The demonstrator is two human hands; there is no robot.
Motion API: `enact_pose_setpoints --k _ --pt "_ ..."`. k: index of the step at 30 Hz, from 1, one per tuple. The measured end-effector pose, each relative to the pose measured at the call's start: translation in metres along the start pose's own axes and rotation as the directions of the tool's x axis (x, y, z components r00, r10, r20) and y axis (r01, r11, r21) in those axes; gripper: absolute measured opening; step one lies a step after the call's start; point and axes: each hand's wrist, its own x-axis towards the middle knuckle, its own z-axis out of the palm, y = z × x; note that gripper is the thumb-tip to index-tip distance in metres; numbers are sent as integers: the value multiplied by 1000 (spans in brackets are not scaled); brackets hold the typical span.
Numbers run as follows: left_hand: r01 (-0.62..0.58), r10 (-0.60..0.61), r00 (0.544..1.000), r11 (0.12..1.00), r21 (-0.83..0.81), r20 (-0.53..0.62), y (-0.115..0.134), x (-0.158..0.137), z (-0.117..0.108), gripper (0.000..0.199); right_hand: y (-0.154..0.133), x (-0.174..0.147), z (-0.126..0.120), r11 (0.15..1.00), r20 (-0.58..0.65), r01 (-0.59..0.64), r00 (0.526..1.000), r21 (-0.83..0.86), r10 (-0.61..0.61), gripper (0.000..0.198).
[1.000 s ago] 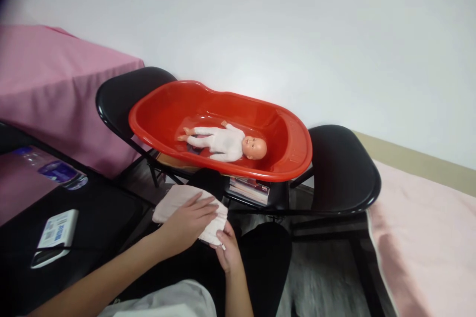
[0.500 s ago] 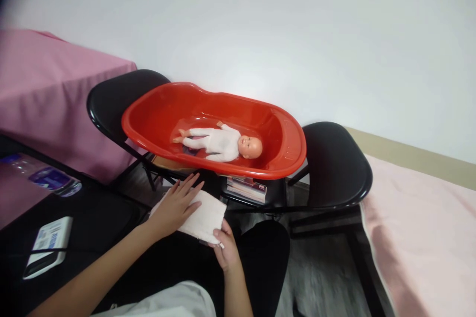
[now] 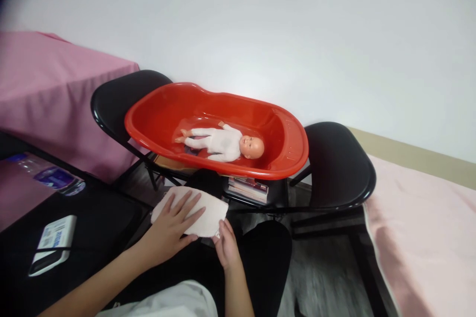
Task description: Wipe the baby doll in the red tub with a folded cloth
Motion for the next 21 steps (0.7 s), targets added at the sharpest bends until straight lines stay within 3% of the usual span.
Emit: enact_pose_setpoints --k 3,17,21 --pt "7 -7 1000 1000 -8 4 1 -1 0 57 -3 0 3 999 56 15 998 48 -18 35" --pt "29 -27 998 999 27 -51 17 -12 6 48 3 2 -5 1000 -99 -1 995 22 3 44" --pt "51 -48 994 998 28 -102 20 -9 9 39 -2 3 -2 1000 -48 -26 998 2 27 48"
